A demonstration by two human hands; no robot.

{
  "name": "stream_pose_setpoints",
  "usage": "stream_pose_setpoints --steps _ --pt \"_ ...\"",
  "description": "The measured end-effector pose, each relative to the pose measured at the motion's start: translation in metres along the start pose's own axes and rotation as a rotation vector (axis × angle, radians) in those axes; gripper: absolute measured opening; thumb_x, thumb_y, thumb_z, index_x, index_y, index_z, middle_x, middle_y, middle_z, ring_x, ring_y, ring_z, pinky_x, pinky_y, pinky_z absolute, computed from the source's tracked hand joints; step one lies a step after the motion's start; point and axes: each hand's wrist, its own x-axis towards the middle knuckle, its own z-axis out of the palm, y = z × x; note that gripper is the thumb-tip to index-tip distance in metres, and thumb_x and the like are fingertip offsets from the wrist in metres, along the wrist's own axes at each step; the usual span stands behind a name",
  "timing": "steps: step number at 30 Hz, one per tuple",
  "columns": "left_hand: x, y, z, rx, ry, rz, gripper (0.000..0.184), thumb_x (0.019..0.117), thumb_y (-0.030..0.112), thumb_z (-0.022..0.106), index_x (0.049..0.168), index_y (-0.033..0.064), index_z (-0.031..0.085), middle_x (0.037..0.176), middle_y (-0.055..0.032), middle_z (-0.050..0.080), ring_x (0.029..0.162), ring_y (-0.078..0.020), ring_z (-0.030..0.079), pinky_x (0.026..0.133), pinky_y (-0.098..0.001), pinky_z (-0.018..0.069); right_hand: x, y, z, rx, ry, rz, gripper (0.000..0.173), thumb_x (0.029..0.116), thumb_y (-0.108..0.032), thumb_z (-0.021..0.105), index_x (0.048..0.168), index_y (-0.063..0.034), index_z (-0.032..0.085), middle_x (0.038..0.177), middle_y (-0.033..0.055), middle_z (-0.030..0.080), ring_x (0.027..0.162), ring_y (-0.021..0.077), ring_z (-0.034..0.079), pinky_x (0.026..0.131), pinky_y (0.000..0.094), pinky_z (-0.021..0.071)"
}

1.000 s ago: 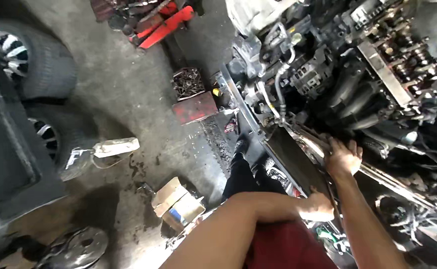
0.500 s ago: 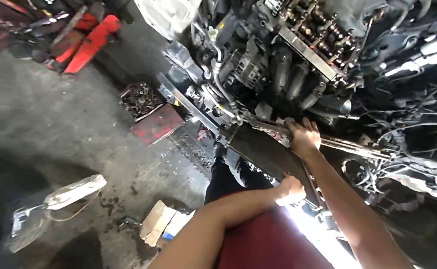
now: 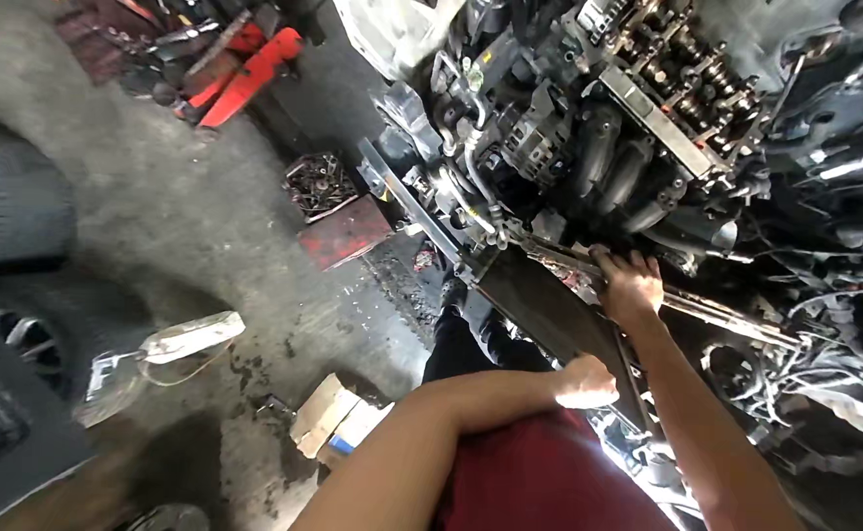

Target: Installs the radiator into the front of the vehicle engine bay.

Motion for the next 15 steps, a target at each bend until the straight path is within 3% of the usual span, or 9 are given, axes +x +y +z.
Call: stream_pose_setpoints --steps 2,5,7,9,12,15 --pt "0.002 -0.003 0.003 0.012 0.022 0.007 0.015 0.0988 0.0 0.054 0.1 -0.005 0.068 0.102 -0.0234 0.069 0.098 -0.0418 0.067 0.077 -0.0593 0.0546 0.001 0.001 -0.002 -0.006 -0.065 0.012 0.05 0.0936 -0.026 0.073 0.142 -0.025 0.061 0.132 0.0081 0.069 0.128 0.0363 0.058 0.108 0.0592 0.0406" --pt "0.006 -0.01 0.01 -0.007 0.032 -0.03 0.026 0.1035 0.001 0.044 0.111 -0.0098 0.067 0.121 -0.0282 0.064 0.121 -0.044 0.059 0.099 -0.0574 0.0485 0.002 0.003 -0.005 0.008 -0.115 0.012 0.05 0.0958 -0.028 0.071 0.144 -0.0244 0.06 0.134 0.0083 0.068 0.131 0.0369 0.056 0.108 0.0603 0.0398" --pt "0.006 -0.012 0.012 -0.009 0.039 -0.058 0.029 0.1046 0.004 0.043 0.113 -0.0107 0.067 0.123 -0.0284 0.064 0.125 -0.0433 0.057 0.103 -0.0538 0.0477 0.002 0.005 -0.005 0.027 -0.096 -0.008 0.049 0.0951 -0.027 0.072 0.143 -0.0227 0.061 0.133 0.0098 0.068 0.129 0.0381 0.057 0.107 0.0609 0.0405" --pt "0.006 -0.009 0.01 -0.013 0.023 -0.11 0.031 0.1052 0.006 0.043 0.119 -0.0091 0.066 0.129 -0.0294 0.062 0.133 -0.0459 0.051 0.108 -0.0577 0.0431 -0.001 0.006 -0.007 0.043 -0.079 -0.021 0.048 0.0944 -0.026 0.073 0.141 -0.0218 0.063 0.132 0.011 0.069 0.128 0.0382 0.058 0.107 0.0613 0.0407" --pt "0.009 -0.004 0.004 -0.045 -0.058 -0.237 0.039 0.1076 0.009 0.04 0.141 0.0026 0.058 0.152 -0.0327 0.045 0.15 -0.0557 0.022 0.114 -0.0817 0.0141 -0.003 0.006 -0.012 0.049 -0.091 -0.013 0.045 0.0957 -0.024 0.068 0.14 -0.025 0.063 0.131 0.0092 0.069 0.128 0.0354 0.059 0.108 0.0589 0.0412" --pt "0.009 -0.002 0.002 0.0 -0.142 -0.317 0.045 0.1098 0.018 0.039 0.154 0.022 0.049 0.157 -0.0299 0.04 0.149 -0.059 0.02 0.111 -0.0851 0.0087 -0.006 0.008 -0.015 0.139 -0.109 -0.003 0.053 0.0902 -0.012 0.069 0.141 -0.0261 0.062 0.129 0.01 0.069 0.126 0.0354 0.059 0.108 0.0601 0.041"
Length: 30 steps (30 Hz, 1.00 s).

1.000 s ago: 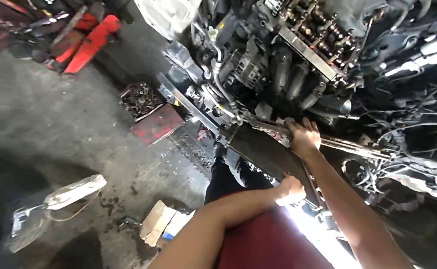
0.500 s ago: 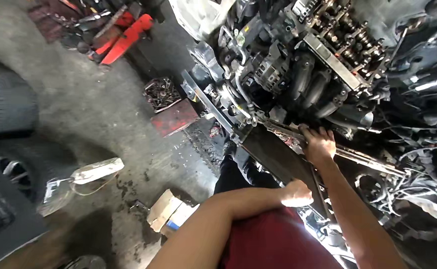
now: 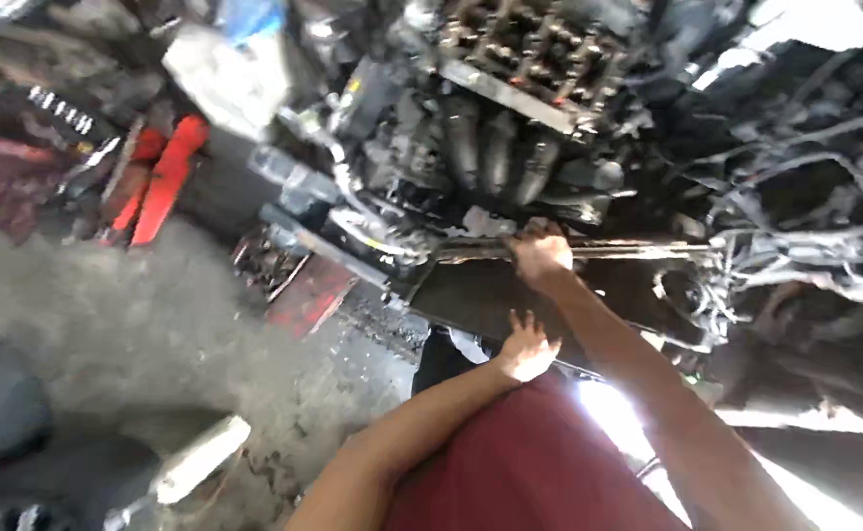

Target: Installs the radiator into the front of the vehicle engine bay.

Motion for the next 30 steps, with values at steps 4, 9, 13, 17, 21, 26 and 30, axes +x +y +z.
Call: stream_pose_setpoints --steps 4,9,13,17,21,26,30 --pt "-0.005 0.008 -0.014 0.132 -0.123 -0.037 0.049 0.1083 0.009 0.04 0.155 0.0204 0.044 0.156 -0.0288 0.042 0.145 -0.0591 0.03 0.108 -0.0826 0.0242 -0.002 0.004 0.006 0.139 0.088 -0.03 0.044 0.0861 -0.005 0.074 0.128 -0.0199 0.07 0.122 0.0098 0.07 0.12 0.0352 0.062 0.106 0.0609 0.044" --pt "-0.01 -0.003 -0.022 0.251 -0.086 -0.055 0.038 0.1043 0.005 0.046 0.14 0.0003 0.057 0.147 -0.0262 0.053 0.141 -0.0432 0.047 0.113 -0.0569 0.041 -0.003 0.01 0.001 0.267 0.07 -0.081 0.029 0.0977 -0.002 0.059 0.122 -0.0116 0.072 0.122 0.0117 0.071 0.123 0.0338 0.062 0.109 0.0585 0.0429" --pt "-0.015 -0.014 -0.023 0.277 -0.138 -0.138 0.041 0.1009 0.007 0.052 0.141 0.0079 0.061 0.15 -0.0189 0.054 0.147 -0.0402 0.039 0.118 -0.0598 0.0308 -0.002 0.015 -0.002 0.384 0.029 -0.11 0.026 0.1008 0.002 0.052 0.119 -0.003 0.07 0.12 0.0162 0.071 0.126 0.0366 0.059 0.114 0.0622 0.0371" --pt "-0.009 -0.011 -0.023 0.346 -0.264 -0.289 0.042 0.1036 0.015 0.051 0.146 0.0113 0.057 0.154 -0.0178 0.049 0.151 -0.0424 0.032 0.12 -0.0692 0.0179 -0.002 0.02 -0.005 0.449 0.0 -0.138 0.026 0.1021 0.005 0.047 0.118 0.0032 0.067 0.122 0.0203 0.069 0.124 0.0379 0.06 0.11 0.0626 0.0392" --pt "-0.012 -0.008 -0.028 0.344 -0.273 -0.316 0.041 0.1036 0.027 0.057 0.136 0.0033 0.063 0.144 -0.0193 0.059 0.143 -0.0381 0.045 0.122 -0.0575 0.0262 -0.003 0.022 -0.005 0.492 0.008 -0.16 0.025 0.1011 0.006 0.049 0.119 0.0049 0.066 0.123 0.0221 0.068 0.124 0.039 0.06 0.112 0.0624 0.0378" --pt "-0.016 0.018 -0.054 0.359 -0.327 -0.354 0.041 0.1012 0.034 0.06 0.127 0.0041 0.068 0.132 -0.0172 0.067 0.128 -0.034 0.059 0.112 -0.0524 0.0407 -0.009 0.027 -0.006 0.623 0.057 -0.13 0.025 0.102 0.005 0.049 0.118 0.0064 0.068 0.121 0.0235 0.068 0.116 0.0391 0.064 0.109 0.0619 0.0403" --pt "-0.033 0.024 -0.063 0.271 -0.202 -0.381 0.034 0.0987 0.031 0.065 0.112 0.0006 0.073 0.112 -0.0197 0.073 0.109 -0.0368 0.068 0.096 -0.0559 0.0508 -0.011 0.026 0.0 0.68 0.133 -0.146 0.023 0.1006 0.004 0.053 0.117 0.0056 0.068 0.123 0.0219 0.068 0.118 0.038 0.063 0.109 0.0615 0.0406"
